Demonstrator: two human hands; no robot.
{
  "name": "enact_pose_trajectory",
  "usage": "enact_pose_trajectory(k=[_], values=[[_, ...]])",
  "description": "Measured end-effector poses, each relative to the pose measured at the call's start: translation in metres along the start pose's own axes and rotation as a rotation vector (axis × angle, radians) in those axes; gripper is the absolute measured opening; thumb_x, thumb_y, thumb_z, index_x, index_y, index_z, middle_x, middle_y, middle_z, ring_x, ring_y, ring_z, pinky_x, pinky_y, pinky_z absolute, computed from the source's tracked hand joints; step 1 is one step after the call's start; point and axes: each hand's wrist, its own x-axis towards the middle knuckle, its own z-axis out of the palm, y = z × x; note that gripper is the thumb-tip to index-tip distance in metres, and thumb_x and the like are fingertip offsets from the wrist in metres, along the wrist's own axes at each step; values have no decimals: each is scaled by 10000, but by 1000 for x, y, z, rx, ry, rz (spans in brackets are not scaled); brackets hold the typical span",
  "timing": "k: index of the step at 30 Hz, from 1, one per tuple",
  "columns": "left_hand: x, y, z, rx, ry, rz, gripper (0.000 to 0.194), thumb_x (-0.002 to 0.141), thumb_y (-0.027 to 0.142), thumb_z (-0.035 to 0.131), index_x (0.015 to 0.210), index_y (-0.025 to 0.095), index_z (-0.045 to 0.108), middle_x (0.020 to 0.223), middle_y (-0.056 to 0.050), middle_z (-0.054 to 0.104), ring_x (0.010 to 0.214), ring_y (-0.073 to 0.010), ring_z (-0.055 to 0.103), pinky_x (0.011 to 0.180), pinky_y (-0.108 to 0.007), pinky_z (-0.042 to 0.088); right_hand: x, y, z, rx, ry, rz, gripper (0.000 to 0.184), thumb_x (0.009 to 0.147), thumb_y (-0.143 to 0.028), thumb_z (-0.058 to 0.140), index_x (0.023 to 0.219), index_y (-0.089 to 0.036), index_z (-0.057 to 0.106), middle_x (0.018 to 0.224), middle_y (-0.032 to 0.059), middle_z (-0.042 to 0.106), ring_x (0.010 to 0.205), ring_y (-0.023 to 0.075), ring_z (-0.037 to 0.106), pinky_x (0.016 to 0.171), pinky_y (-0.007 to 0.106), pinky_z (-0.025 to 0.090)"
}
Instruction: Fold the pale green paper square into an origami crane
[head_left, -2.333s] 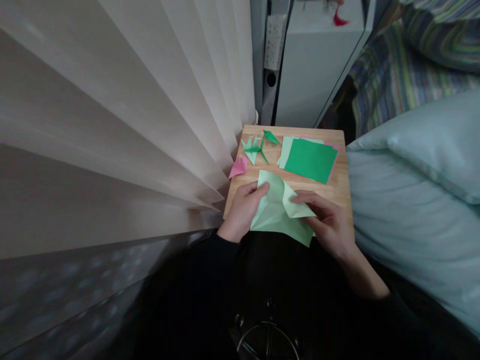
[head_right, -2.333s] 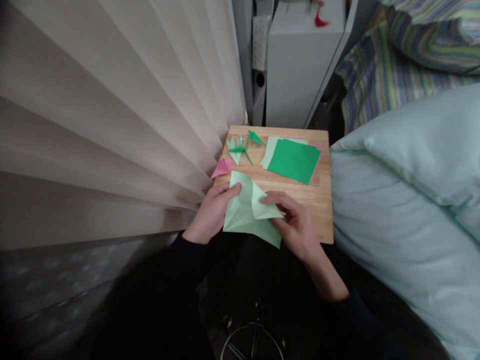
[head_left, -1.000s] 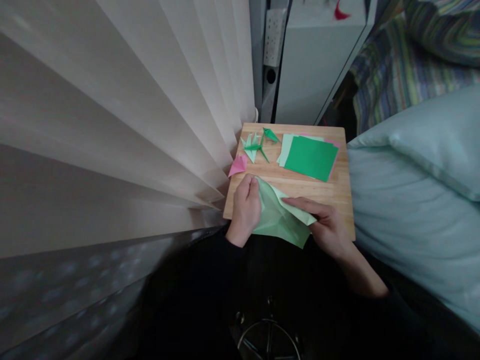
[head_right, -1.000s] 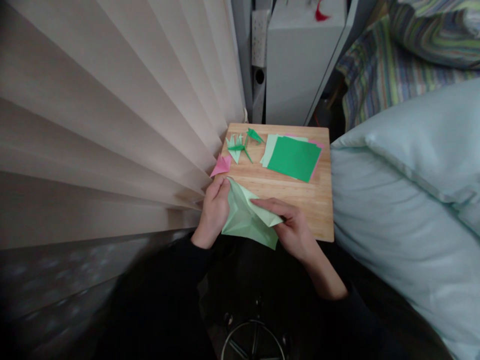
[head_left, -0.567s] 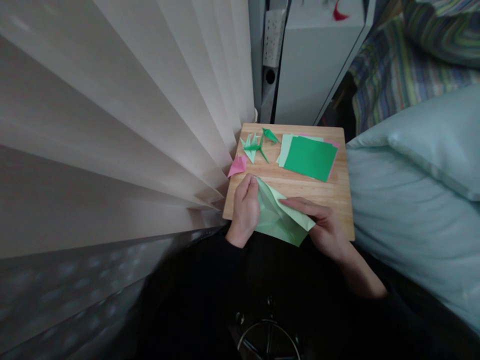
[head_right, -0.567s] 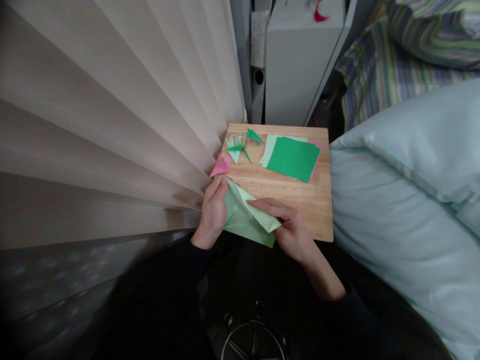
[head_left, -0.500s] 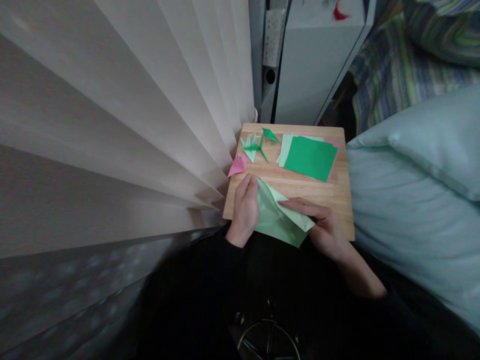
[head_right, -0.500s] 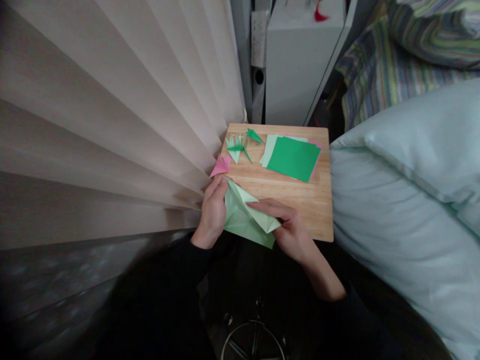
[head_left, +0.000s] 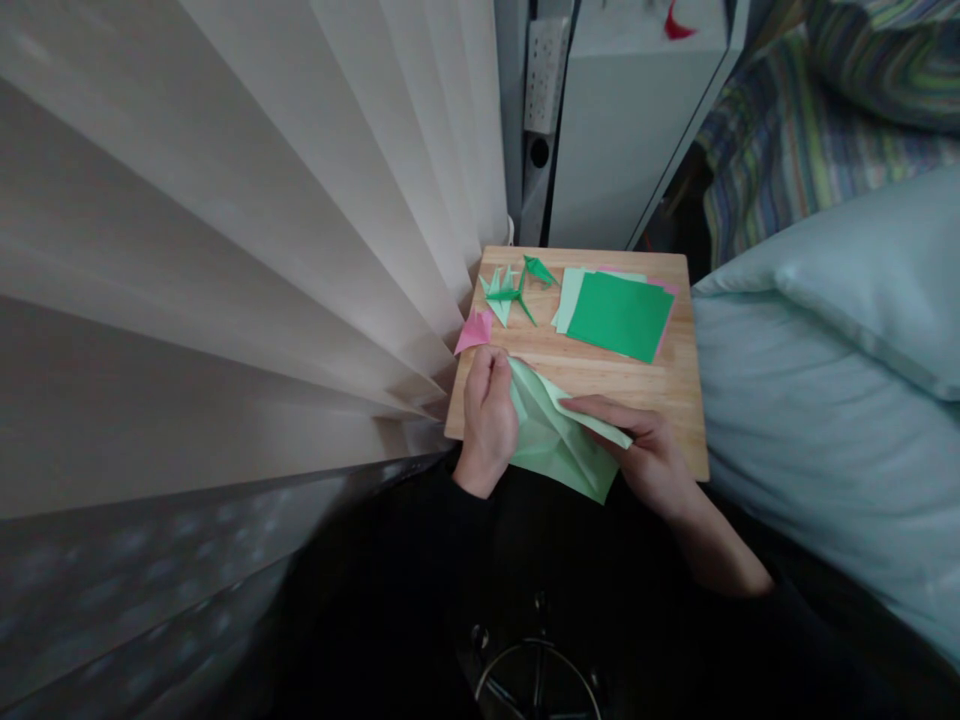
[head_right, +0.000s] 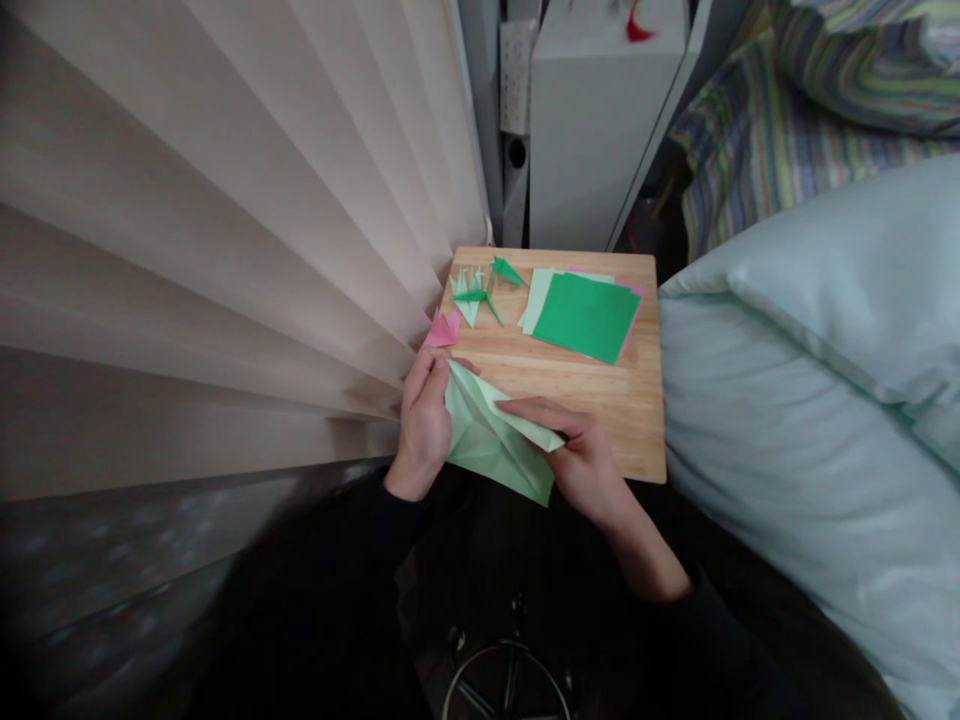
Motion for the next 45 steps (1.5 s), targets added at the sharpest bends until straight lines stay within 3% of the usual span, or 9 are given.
enact_pose_trajectory(k=[3,9,15,19,23,29,38,45], values=[[1,1,0,-47,-8,-11,280,999,296,469,748,214,562,785,-25,609,770,-183,542,753,-311,438,0,0,1,40,4,14,218,903,-357,756,1091,-279,835,1135,79,794,1047,236,723,897,356,586],[0,4,1,-100,-50,-53,362,1003,405,477,713,228,602,768,-49,635,740,-210,574,749,-353,471,-1,1,2,97,-10,-4,220,909,-270,752,1100,-345,830,1139,47,783,1031,206,718,860,312,576],[-2,8,5,-122,-36,-32,315,1008,417,497,770,226,576,806,-44,663,836,-206,621,872,-350,488,-2,5,4,48,11,-65,222,922,-266,742,1102,-368,823,1110,40,769,997,199,707,805,312,570],[-5,6,6,-100,-93,-122,354,971,501,564,770,212,599,768,-22,631,791,-191,605,788,-327,496,-2,8,4,-6,58,-100,246,929,-238,728,1119,-366,818,1103,43,751,989,195,697,775,304,554],[-6,4,7,-103,-206,-229,344,797,486,789,737,188,628,734,-18,657,777,-200,635,780,-332,515,-3,11,3,-49,66,-124,288,932,-197,707,1136,-373,812,1114,35,738,1005,187,691,810,301,541],[-3,-2,3,-329,-331,-484,367,698,452,868,877,161,734,874,-63,747,782,-209,691,821,-385,555,-2,10,-1,-152,61,-188,330,932,-159,680,1163,-360,803,1134,39,723,1027,193,684,858,320,540],[-1,-9,0,-319,-276,-460,353,639,421,904,809,167,727,781,-20,725,699,-161,659,713,-322,559,-1,8,-5,-299,2,-221,296,959,-222,657,1187,-347,798,1154,67,722,1040,224,685,878,374,564],[0,-9,2,-274,-215,-416,345,599,388,925,726,163,697,720,4,695,618,-120,584,598,-262,482,0,13,-8,-342,-41,-243,356,957,-187,620,1212,-370,788,1177,68,679,1062,229,668,915,397,560]])
